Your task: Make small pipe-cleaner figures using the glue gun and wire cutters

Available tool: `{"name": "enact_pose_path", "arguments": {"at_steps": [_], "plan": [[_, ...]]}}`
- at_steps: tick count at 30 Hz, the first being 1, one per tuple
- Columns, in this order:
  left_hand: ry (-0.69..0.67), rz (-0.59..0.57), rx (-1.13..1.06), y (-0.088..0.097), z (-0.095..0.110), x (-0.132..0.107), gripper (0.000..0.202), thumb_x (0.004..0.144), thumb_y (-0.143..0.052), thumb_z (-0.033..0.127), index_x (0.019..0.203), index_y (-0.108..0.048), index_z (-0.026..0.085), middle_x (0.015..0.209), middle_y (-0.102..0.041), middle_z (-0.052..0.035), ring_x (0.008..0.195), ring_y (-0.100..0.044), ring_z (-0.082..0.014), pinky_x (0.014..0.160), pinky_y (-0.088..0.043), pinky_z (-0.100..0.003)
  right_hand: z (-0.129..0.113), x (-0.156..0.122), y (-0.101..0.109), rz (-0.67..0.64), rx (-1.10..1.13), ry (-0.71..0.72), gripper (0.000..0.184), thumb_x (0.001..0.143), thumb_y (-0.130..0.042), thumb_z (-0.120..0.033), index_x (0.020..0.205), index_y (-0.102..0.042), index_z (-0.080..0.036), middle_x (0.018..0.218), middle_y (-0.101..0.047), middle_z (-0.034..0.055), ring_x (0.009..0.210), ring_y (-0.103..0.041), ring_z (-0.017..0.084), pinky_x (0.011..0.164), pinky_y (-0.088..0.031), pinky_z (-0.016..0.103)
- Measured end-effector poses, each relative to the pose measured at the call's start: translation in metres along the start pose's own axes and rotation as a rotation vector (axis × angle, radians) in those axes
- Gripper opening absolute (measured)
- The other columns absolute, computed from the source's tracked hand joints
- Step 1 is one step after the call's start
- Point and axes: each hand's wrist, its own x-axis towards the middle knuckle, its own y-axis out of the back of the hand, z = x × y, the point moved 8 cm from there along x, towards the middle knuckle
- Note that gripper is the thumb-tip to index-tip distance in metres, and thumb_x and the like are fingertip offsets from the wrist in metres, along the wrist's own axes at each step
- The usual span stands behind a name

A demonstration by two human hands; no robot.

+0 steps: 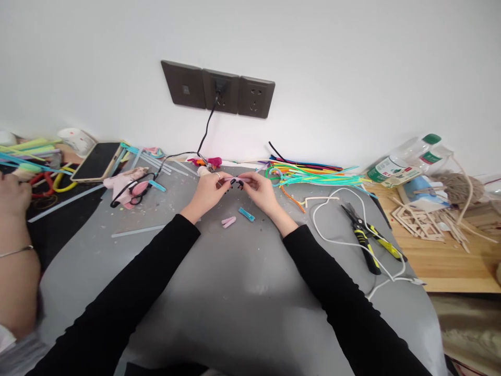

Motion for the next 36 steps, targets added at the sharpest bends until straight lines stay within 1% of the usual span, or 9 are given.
{"name": "enact_pose_path", "arguments": {"at_steps": [4, 6, 11, 13, 15, 19, 22, 29, 36], "plan": [[0.043, -0.017, 0.048, -0.002, 0.006, -0.002, 0.024, 0.092, -0.06, 0.032, 0.098, -0.077, 0.017, 0.083, -0.076, -0.0062, 0.074, -0.067, -0.0213, 0.071, -0.053, -0.033, -0.006, -0.002, -0.001, -0.019, -0.107, 0.062, 0.022, 0.09, -0.06, -0.023, 0.106, -0.074, -0.019, 0.107, -0.08, 0.0083, 0.096, -0.077, 0.019, 0.089, -0.063, 0.034], [0.087, -0.032, 0.027, -0.003, 0.006, -0.002, 0.025, 0.092, -0.059, 0.033, 0.097, -0.077, 0.016, 0.081, -0.074, -0.0062, 0.073, -0.067, -0.0212, 0.074, -0.054, -0.034, -0.009, -0.003, -0.001, -0.023, -0.152, 0.092, 0.024, 0.09, -0.058, -0.021, 0.107, -0.074, -0.019, 0.108, -0.08, 0.009, 0.095, -0.077, 0.019, 0.089, -0.063, 0.033], [0.247, -0.123, -0.213, -0.014, -0.011, -0.001, 0.028, 0.09, -0.063, 0.042, 0.091, -0.072, 0.016, 0.075, -0.071, -0.006, 0.067, -0.066, -0.0209, 0.069, -0.055, -0.034, -0.015, -0.006, -0.001, -0.031, -0.212, 0.122, 0.026, 0.09, -0.058, -0.02, 0.108, -0.075, -0.019, 0.109, -0.08, 0.0094, 0.096, -0.077, 0.019, 0.088, -0.063, 0.032], [0.266, -0.144, -0.266, -0.016, -0.014, -0.001, 0.029, 0.09, -0.063, 0.044, 0.09, -0.071, 0.016, 0.074, -0.071, -0.006, 0.067, -0.066, -0.0208, 0.068, -0.054, -0.034, -0.014, -0.006, -0.002, -0.034, -0.197, 0.096, 0.025, 0.09, -0.058, -0.021, 0.108, -0.075, -0.019, 0.109, -0.08, 0.009, 0.096, -0.077, 0.019, 0.087, -0.063, 0.031], [0.233, -0.12, -0.241, -0.014, -0.011, 0.0, 0.028, 0.091, -0.062, 0.042, 0.093, -0.071, 0.016, 0.076, -0.072, -0.0057, 0.069, -0.067, -0.0207, 0.069, -0.053, -0.033, -0.011, -0.005, -0.002, -0.038, -0.154, 0.051, 0.024, 0.091, -0.058, -0.023, 0.107, -0.075, -0.019, 0.108, -0.08, 0.0086, 0.096, -0.077, 0.018, 0.086, -0.063, 0.031], [0.136, -0.034, -0.067, -0.007, 0.002, -0.001, 0.023, 0.093, -0.059, 0.035, 0.095, -0.073, 0.017, 0.077, -0.073, -0.005, 0.069, -0.066, -0.021, 0.071, -0.051, -0.033, -0.005, -0.005, -0.001, -0.05, -0.062, -0.03, 0.023, 0.091, -0.06, -0.027, 0.107, -0.075, -0.019, 0.106, -0.081, 0.0085, 0.092, -0.078, 0.018, 0.084, -0.063, 0.031], [0.117, -0.028, -0.002, -0.008, 0.007, -0.002, 0.022, 0.094, -0.057, 0.032, 0.096, -0.074, 0.017, 0.078, -0.074, -0.005, 0.068, -0.066, -0.0207, 0.07, -0.05, -0.033, -0.003, -0.005, -0.001, -0.057, -0.019, -0.069, 0.023, 0.09, -0.062, -0.029, 0.106, -0.075, -0.018, 0.105, -0.08, 0.0085, 0.09, -0.077, 0.018, 0.084, -0.063, 0.031], [0.072, -0.021, 0.057, -0.009, 0.01, -0.001, 0.022, 0.095, -0.056, 0.028, 0.097, -0.075, 0.017, 0.082, -0.075, -0.0063, 0.07, -0.066, -0.0208, 0.07, -0.051, -0.032, 0.003, -0.006, -0.001, -0.062, 0.021, -0.131, 0.022, 0.089, -0.065, -0.031, 0.104, -0.076, -0.02, 0.098, -0.08, 0.0066, 0.083, -0.076, 0.017, 0.079, -0.063, 0.03], [-0.028, 0.026, 0.208, -0.011, 0.015, -0.005, 0.019, 0.094, -0.054, 0.023, 0.091, -0.073, 0.018, 0.085, -0.076, -0.0068, 0.073, -0.067, -0.0202, 0.075, -0.051, -0.032, 0.006, -0.008, -0.001, -0.024, -0.018, -0.167, 0.021, 0.085, -0.065, -0.027, 0.1, -0.077, -0.019, 0.095, -0.08, 0.0055, 0.077, -0.075, 0.017, 0.074, -0.062, 0.029]]}}
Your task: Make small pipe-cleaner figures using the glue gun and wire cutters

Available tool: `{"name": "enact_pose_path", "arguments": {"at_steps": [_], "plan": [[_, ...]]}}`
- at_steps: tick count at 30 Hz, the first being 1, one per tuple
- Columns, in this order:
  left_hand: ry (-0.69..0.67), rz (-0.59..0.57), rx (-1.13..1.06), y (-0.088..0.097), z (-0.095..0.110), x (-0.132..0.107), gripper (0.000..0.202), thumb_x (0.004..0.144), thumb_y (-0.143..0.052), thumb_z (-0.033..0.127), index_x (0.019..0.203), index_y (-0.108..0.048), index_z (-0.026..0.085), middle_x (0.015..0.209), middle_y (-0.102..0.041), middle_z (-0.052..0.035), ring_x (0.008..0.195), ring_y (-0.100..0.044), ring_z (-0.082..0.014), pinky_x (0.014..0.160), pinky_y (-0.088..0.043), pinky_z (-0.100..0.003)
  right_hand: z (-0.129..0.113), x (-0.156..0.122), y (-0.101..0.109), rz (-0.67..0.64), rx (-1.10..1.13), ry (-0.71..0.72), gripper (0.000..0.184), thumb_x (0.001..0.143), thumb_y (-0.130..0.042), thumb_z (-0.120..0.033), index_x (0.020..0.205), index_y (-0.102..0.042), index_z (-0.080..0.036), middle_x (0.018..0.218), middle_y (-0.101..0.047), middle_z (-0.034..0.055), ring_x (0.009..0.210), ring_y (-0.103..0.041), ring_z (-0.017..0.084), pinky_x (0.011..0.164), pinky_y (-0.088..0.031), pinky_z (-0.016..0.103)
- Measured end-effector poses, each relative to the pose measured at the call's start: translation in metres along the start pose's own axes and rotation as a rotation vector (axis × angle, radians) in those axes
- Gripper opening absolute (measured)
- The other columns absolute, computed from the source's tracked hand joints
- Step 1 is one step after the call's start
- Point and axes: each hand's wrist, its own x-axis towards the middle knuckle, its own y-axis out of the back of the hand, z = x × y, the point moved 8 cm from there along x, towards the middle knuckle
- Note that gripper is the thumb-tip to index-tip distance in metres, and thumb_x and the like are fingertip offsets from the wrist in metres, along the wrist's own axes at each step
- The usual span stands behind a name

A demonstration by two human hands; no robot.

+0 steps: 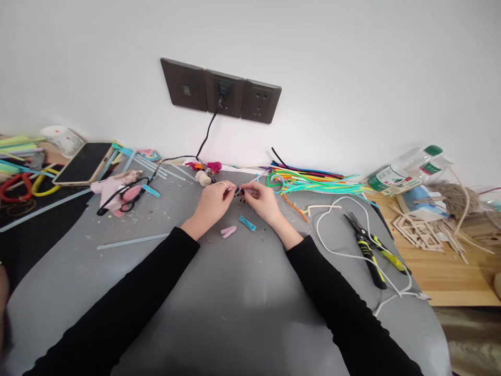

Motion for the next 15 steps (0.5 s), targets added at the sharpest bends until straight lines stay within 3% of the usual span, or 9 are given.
{"name": "enact_pose_path", "arguments": {"at_steps": [6, 15], "plan": [[-0.029, 0.004, 0.086, -0.006, 0.006, -0.005, 0.02, 0.096, -0.053, 0.022, 0.091, -0.072, 0.018, 0.086, -0.076, -0.0081, 0.078, -0.069, -0.0218, 0.076, -0.051, -0.032, -0.003, -0.003, 0.001, 0.055, -0.113, 0.008, 0.019, 0.084, -0.063, -0.022, 0.098, -0.077, -0.019, 0.09, -0.08, 0.0043, 0.073, -0.074, 0.016, 0.071, -0.059, 0.027], [-0.104, -0.118, 0.041, -0.021, 0.022, -0.01, 0.029, 0.097, -0.048, 0.024, 0.103, -0.074, 0.016, 0.092, -0.077, -0.0108, 0.083, -0.07, -0.0244, 0.08, -0.053, -0.034, -0.012, -0.006, 0.011, 0.189, -0.305, 0.07, 0.022, 0.088, -0.059, -0.019, 0.1, -0.078, -0.018, 0.094, -0.081, 0.0058, 0.079, -0.074, 0.018, 0.079, -0.061, 0.03]]}}
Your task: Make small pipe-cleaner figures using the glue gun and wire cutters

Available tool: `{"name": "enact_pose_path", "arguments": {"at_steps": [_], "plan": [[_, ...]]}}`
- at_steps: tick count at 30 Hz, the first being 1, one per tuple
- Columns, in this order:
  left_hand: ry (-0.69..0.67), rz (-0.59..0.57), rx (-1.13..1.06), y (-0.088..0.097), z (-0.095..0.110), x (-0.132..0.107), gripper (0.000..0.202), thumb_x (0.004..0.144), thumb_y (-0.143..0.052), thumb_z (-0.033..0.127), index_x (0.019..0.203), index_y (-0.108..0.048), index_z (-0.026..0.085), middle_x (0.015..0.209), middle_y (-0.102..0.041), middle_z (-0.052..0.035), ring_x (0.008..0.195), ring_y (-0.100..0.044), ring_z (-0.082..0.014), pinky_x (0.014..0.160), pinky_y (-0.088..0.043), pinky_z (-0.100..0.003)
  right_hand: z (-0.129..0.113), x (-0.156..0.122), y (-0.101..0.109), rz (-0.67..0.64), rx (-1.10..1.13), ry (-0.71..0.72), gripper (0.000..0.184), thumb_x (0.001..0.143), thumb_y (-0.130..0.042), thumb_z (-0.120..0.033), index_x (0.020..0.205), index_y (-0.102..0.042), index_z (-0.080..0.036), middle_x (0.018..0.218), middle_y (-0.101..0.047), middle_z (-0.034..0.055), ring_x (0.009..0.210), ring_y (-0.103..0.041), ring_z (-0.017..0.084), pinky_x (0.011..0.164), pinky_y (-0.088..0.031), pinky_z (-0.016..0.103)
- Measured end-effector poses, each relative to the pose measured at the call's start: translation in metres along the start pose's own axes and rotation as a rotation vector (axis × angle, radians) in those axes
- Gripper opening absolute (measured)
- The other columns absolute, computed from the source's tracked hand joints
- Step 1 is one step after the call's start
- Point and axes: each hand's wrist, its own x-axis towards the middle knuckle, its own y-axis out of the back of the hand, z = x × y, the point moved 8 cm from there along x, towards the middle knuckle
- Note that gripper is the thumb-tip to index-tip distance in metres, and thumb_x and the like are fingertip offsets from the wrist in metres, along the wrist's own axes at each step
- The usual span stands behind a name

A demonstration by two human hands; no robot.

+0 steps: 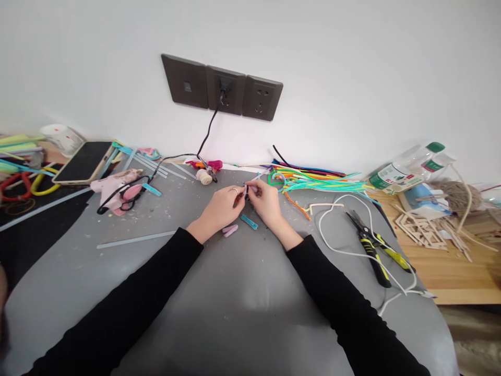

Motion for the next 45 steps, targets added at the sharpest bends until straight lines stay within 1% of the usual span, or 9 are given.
{"name": "enact_pose_path", "arguments": {"at_steps": [5, 8, 13, 17, 22, 28, 34, 39, 45], "plan": [[0.131, 0.073, -0.147, 0.013, -0.015, 0.0, 0.033, 0.094, -0.05, 0.024, 0.11, -0.078, 0.017, 0.105, -0.081, -0.0107, 0.09, -0.074, -0.0244, 0.085, -0.056, -0.034, -0.003, 0.0, -0.002, -0.026, 0.092, 0.058, 0.028, 0.089, -0.057, -0.017, 0.108, -0.076, -0.021, 0.106, -0.081, 0.0071, 0.09, -0.076, 0.019, 0.087, -0.062, 0.034], [0.234, 0.079, -0.274, 0.017, -0.026, -0.002, 0.035, 0.092, -0.051, 0.025, 0.111, -0.079, 0.016, 0.098, -0.082, -0.009, 0.084, -0.074, -0.0227, 0.082, -0.058, -0.033, -0.003, -0.001, -0.005, -0.077, 0.204, 0.05, 0.032, 0.09, -0.058, -0.021, 0.119, -0.072, -0.021, 0.109, -0.08, 0.007, 0.091, -0.077, 0.018, 0.087, -0.062, 0.032], [0.356, 0.053, -0.555, 0.007, -0.035, -0.005, 0.033, 0.09, -0.059, 0.039, 0.101, -0.079, 0.016, 0.09, -0.08, -0.0086, 0.08, -0.073, -0.0226, 0.078, -0.06, -0.034, -0.004, -0.001, 0.0, -0.051, 0.109, 0.085, 0.023, 0.089, -0.058, -0.022, 0.106, -0.073, -0.021, 0.103, -0.08, 0.0064, 0.087, -0.075, 0.018, 0.083, -0.06, 0.031], [0.423, 0.02, -0.733, -0.003, -0.042, -0.004, 0.04, 0.084, -0.065, 0.055, 0.09, -0.076, 0.017, 0.086, -0.079, -0.0084, 0.077, -0.071, -0.0223, 0.076, -0.06, -0.035, -0.009, -0.002, 0.002, -0.045, 0.051, 0.141, 0.025, 0.089, -0.055, -0.019, 0.104, -0.075, -0.02, 0.1, -0.08, 0.0064, 0.084, -0.073, 0.018, 0.08, -0.058, 0.031], [0.414, 0.015, -0.761, 0.001, -0.044, -0.003, 0.042, 0.077, -0.076, 0.06, 0.082, -0.074, 0.018, 0.079, -0.075, -0.0064, 0.076, -0.067, -0.0203, 0.072, -0.055, -0.032, -0.021, -0.005, 0.001, -0.083, 0.041, 0.208, 0.022, 0.094, -0.056, -0.023, 0.104, -0.075, -0.021, 0.103, -0.079, 0.0066, 0.093, -0.072, 0.019, 0.081, -0.057, 0.031], [0.478, 0.064, -0.843, -0.001, -0.051, -0.006, 0.051, 0.066, -0.087, 0.055, 0.096, -0.076, 0.016, 0.084, -0.078, -0.0077, 0.078, -0.07, -0.0215, 0.074, -0.056, -0.035, -0.026, -0.007, 0.0, -0.104, 0.041, 0.25, 0.019, 0.097, -0.057, -0.027, 0.103, -0.074, -0.022, 0.101, -0.078, 0.0069, 0.091, -0.071, 0.019, 0.078, -0.056, 0.03], [0.479, 0.057, -0.866, -0.002, -0.052, -0.007, 0.045, 0.067, -0.087, 0.054, 0.091, -0.079, 0.017, 0.083, -0.078, -0.0077, 0.076, -0.07, -0.0208, 0.075, -0.059, -0.036, -0.024, -0.008, -0.001, -0.09, 0.03, 0.255, 0.015, 0.097, -0.058, -0.026, 0.103, -0.072, -0.021, 0.1, -0.077, 0.0072, 0.088, -0.071, 0.018, 0.073, -0.055, 0.03], [0.467, 0.036, -0.885, 0.0, -0.049, -0.006, 0.042, 0.068, -0.086, 0.055, 0.085, -0.079, 0.017, 0.076, -0.075, -0.0067, 0.075, -0.069, -0.0206, 0.076, -0.06, -0.036, -0.025, -0.009, -0.003, -0.119, 0.011, 0.281, 0.014, 0.097, -0.056, -0.025, 0.098, -0.069, -0.021, 0.091, -0.074, 0.0052, 0.081, -0.068, 0.017, 0.073, -0.054, 0.029], [0.475, 0.1, -0.85, -0.008, -0.052, -0.007, 0.042, 0.068, -0.083, 0.056, 0.082, -0.075, 0.017, 0.081, -0.077, -0.0081, 0.079, -0.072, -0.0228, 0.08, -0.061, -0.039, -0.021, -0.012, -0.01, -0.117, -0.085, 0.268, 0.008, 0.093, -0.057, -0.022, 0.086, -0.061, -0.022, 0.079, -0.065, 0.0024, 0.072, -0.06, 0.017, 0.067, -0.048, 0.028]]}}
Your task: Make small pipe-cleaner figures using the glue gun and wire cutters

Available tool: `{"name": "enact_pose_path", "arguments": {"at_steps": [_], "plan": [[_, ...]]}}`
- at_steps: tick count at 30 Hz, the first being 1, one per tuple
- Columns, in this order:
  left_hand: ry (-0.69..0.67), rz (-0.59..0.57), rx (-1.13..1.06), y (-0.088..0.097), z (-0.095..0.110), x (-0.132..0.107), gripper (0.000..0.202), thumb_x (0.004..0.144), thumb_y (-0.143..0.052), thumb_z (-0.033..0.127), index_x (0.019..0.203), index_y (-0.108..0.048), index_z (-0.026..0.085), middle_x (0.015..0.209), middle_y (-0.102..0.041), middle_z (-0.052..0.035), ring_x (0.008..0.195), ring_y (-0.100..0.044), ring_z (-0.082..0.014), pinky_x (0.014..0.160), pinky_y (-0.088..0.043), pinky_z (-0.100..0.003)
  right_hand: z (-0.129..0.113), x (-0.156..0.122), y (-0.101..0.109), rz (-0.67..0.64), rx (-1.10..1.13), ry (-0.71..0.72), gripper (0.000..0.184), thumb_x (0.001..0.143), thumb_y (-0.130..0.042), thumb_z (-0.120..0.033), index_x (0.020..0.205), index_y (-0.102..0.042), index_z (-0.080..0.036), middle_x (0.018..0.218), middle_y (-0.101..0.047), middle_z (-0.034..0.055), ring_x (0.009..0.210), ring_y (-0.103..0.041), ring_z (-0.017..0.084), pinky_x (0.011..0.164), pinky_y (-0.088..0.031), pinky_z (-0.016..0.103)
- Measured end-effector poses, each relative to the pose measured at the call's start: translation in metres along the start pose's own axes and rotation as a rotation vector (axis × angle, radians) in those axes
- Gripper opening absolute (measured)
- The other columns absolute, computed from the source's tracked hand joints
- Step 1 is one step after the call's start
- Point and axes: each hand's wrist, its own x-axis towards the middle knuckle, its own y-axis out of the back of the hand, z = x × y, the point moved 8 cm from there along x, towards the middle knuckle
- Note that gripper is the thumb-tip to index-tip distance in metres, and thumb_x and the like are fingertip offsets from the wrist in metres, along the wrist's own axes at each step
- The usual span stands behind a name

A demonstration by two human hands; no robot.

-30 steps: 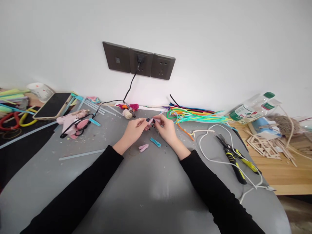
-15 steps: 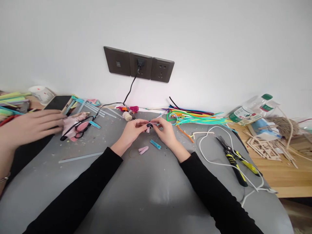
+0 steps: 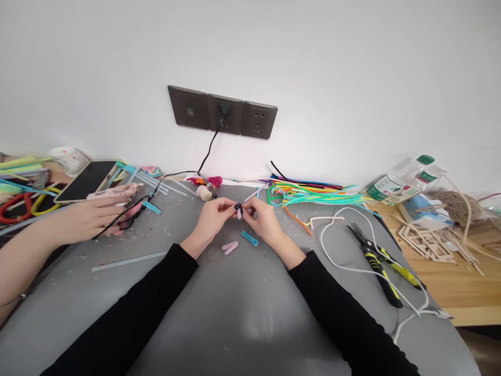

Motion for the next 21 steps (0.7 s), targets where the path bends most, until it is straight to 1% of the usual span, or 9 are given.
{"name": "enact_pose_path", "arguments": {"at_steps": [3, 6, 10, 13, 15, 17, 19, 21], "plan": [[-0.023, 0.051, 0.028, -0.001, -0.003, 0.001, 0.042, 0.07, -0.079, 0.057, 0.083, -0.073, 0.017, 0.081, -0.076, -0.0078, 0.078, -0.072, -0.0227, 0.081, -0.06, -0.039, 0.001, 0.0, -0.001, 0.033, -0.035, -0.009, 0.01, 0.092, -0.057, -0.022, 0.081, -0.057, -0.023, 0.075, -0.062, 0.0014, 0.069, -0.057, 0.017, 0.066, -0.047, 0.028], [-0.018, 0.052, -0.014, -0.004, -0.003, 0.0, 0.041, 0.07, -0.08, 0.055, 0.083, -0.072, 0.017, 0.08, -0.075, -0.0063, 0.078, -0.071, -0.0214, 0.081, -0.059, -0.038, 0.0, 0.0, 0.001, 0.052, -0.038, 0.006, 0.011, 0.094, -0.056, -0.023, 0.083, -0.058, -0.023, 0.076, -0.062, 0.0021, 0.07, -0.058, 0.017, 0.067, -0.049, 0.028], [0.101, 0.023, -0.183, -0.006, -0.008, -0.002, 0.05, 0.059, -0.09, 0.051, 0.091, -0.071, 0.017, 0.077, -0.073, -0.0037, 0.076, -0.068, -0.0187, 0.08, -0.059, -0.035, -0.003, 0.001, 0.004, 0.049, 0.003, 0.036, 0.013, 0.097, -0.055, -0.025, 0.091, -0.066, -0.022, 0.081, -0.067, 0.0045, 0.074, -0.063, 0.018, 0.069, -0.052, 0.029], [0.164, 0.02, -0.232, -0.003, -0.01, -0.002, 0.057, 0.051, -0.095, 0.049, 0.092, -0.071, 0.017, 0.078, -0.072, -0.003, 0.076, -0.067, -0.0175, 0.08, -0.058, -0.034, -0.005, 0.001, 0.005, 0.04, 0.035, 0.051, 0.016, 0.096, -0.055, -0.023, 0.101, -0.071, -0.022, 0.088, -0.073, 0.0062, 0.08, -0.068, 0.019, 0.075, -0.056, 0.031], [0.15, 0.034, -0.221, 0.001, -0.008, -0.001, 0.057, 0.052, -0.095, 0.05, 0.092, -0.072, 0.017, 0.08, -0.073, -0.0036, 0.077, -0.068, -0.0182, 0.081, -0.058, -0.035, -0.005, 0.002, 0.005, 0.041, 0.074, 0.04, 0.021, 0.095, -0.055, -0.021, 0.11, -0.071, -0.022, 0.097, -0.076, 0.0069, 0.086, -0.072, 0.019, 0.08, -0.059, 0.032], [0.113, 0.045, -0.184, 0.006, -0.005, 0.0, 0.056, 0.055, -0.094, 0.052, 0.094, -0.074, 0.017, 0.083, -0.074, -0.0049, 0.081, -0.069, -0.0198, 0.083, -0.059, -0.037, -0.002, 0.002, 0.005, 0.059, 0.127, 0.003, 0.023, 0.095, -0.055, -0.02, 0.113, -0.07, -0.022, 0.103, -0.078, 0.0074, 0.089, -0.074, 0.019, 0.083, -0.061, 0.032], [0.086, 0.042, -0.144, 0.008, -0.003, 0.001, 0.055, 0.058, -0.092, 0.053, 0.096, -0.075, 0.017, 0.086, -0.076, -0.0063, 0.083, -0.07, -0.0215, 0.084, -0.059, -0.038, 0.001, 0.002, 0.006, 0.081, 0.161, -0.029, 0.02, 0.095, -0.056, -0.022, 0.11, -0.069, -0.021, 0.101, -0.078, 0.0079, 0.087, -0.074, 0.019, 0.082, -0.062, 0.032], [0.078, 0.039, -0.123, 0.009, -0.002, 0.001, 0.054, 0.058, -0.092, 0.054, 0.095, -0.076, 0.017, 0.087, -0.076, -0.0069, 0.084, -0.07, -0.0224, 0.083, -0.059, -0.038, 0.002, 0.003, 0.007, 0.092, 0.162, -0.031, 0.017, 0.094, -0.057, -0.022, 0.104, -0.07, -0.021, 0.097, -0.078, 0.0079, 0.084, -0.074, 0.019, 0.079, -0.062, 0.032]]}}
